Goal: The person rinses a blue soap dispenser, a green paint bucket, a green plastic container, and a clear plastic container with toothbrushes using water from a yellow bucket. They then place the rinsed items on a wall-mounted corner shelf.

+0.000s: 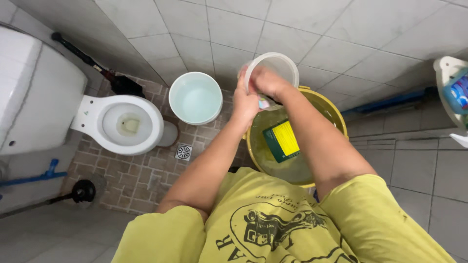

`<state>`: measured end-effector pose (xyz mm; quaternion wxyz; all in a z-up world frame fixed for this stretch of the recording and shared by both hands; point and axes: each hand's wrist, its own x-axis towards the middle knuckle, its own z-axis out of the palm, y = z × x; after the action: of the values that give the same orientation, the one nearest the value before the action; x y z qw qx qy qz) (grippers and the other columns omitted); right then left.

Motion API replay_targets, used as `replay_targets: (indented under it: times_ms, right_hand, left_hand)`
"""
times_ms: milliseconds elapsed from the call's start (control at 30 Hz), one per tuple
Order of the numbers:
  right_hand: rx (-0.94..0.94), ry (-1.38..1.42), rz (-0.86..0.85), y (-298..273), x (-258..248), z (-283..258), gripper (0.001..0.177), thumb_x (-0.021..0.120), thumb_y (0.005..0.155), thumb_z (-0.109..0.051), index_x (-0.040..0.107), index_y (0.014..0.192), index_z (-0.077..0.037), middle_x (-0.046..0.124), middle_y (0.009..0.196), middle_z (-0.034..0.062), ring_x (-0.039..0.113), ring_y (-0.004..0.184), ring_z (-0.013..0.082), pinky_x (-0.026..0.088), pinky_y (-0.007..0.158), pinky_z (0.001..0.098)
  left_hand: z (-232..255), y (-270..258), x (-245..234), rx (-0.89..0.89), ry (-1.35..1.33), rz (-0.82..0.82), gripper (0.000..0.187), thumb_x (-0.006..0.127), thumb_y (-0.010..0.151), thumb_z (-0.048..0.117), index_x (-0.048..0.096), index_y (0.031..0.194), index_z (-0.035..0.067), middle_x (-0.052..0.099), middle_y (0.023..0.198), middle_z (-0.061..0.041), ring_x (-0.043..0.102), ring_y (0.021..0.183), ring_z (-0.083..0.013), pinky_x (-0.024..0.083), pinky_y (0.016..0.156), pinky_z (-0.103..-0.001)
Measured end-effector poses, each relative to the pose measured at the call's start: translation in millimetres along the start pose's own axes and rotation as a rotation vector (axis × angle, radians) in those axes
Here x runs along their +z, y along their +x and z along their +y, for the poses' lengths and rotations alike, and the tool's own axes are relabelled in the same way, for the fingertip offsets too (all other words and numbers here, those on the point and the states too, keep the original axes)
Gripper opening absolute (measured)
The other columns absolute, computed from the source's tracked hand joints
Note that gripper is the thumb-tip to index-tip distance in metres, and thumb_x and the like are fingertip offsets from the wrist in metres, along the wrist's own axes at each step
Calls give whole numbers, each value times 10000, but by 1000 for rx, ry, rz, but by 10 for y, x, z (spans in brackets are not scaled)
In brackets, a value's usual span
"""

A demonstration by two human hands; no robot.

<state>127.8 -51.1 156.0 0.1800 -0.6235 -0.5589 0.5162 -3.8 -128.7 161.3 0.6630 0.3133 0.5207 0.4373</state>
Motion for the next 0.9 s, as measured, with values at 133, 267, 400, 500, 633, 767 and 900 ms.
replay_targets:
  times_ms: [133, 267, 400, 500, 633, 767, 900]
  right_hand:
    - [-46, -734, -134, 257, 62, -28, 415, 740, 900, -241, 844, 1263, -70, 801, 1337, 229, 760, 1239, 367, 580, 1084, 445]
    - [-5, -796, -14, 657, 229, 40, 496, 810, 841, -267, 782, 1268, -15, 765, 1303, 267, 738, 1204, 393, 579, 1028, 454]
    - [91, -854, -161, 973, 428, 142, 490, 803, 849, -270, 781, 1275, -27, 762, 1306, 260, 735, 1204, 391, 575, 1027, 456]
    - [114, -876, -198, 1096, 477, 179, 485, 798, 856, -272, 781, 1280, -37, 759, 1308, 255, 732, 1204, 390, 573, 1026, 458]
    - [141, -881, -238, 1185, 553, 141, 479, 792, 864, -275, 781, 1287, -49, 756, 1310, 248, 728, 1204, 389, 569, 1025, 460]
    - [149, -874, -263, 1214, 561, 104, 474, 785, 872, -278, 781, 1294, -61, 753, 1313, 241, 725, 1204, 387, 565, 1024, 463]
    - [145, -856, -269, 1144, 523, 156, 468, 778, 881, -280, 781, 1301, -73, 750, 1315, 234, 721, 1204, 386, 561, 1023, 466]
  left_hand:
    - [155, 136, -250, 150, -67, -24, 877, 458, 1009, -148, 350, 1756, 298, 648, 1549, -159, 728, 1069, -213, 671, 766, -339]
    - [214, 145, -296, -89, -54, 5, 923, 408, 934, -162, 337, 1699, 349, 629, 1501, -179, 724, 1013, -315, 631, 700, -440]
    - [154, 195, -296, 127, 241, 18, 907, 430, 936, -164, 412, 1722, 289, 677, 1512, -194, 712, 1247, -294, 580, 1006, -361]
    - [72, 301, -395, 225, 188, -21, 894, 438, 926, -170, 411, 1716, 248, 633, 1564, -186, 640, 1385, -258, 497, 1139, -331]
    - [-50, 359, -532, 256, 254, -45, 865, 481, 926, -161, 418, 1708, 203, 618, 1577, -186, 620, 1417, -265, 476, 1172, -347]
    - [-31, 427, -560, 224, 255, -49, 800, 521, 983, -121, 410, 1708, 200, 626, 1570, -170, 628, 1413, -266, 487, 1171, -359]
    - [97, 436, -582, 70, 85, -86, 845, 433, 950, -135, 374, 1713, 222, 585, 1610, -147, 581, 1452, -274, 475, 1183, -368]
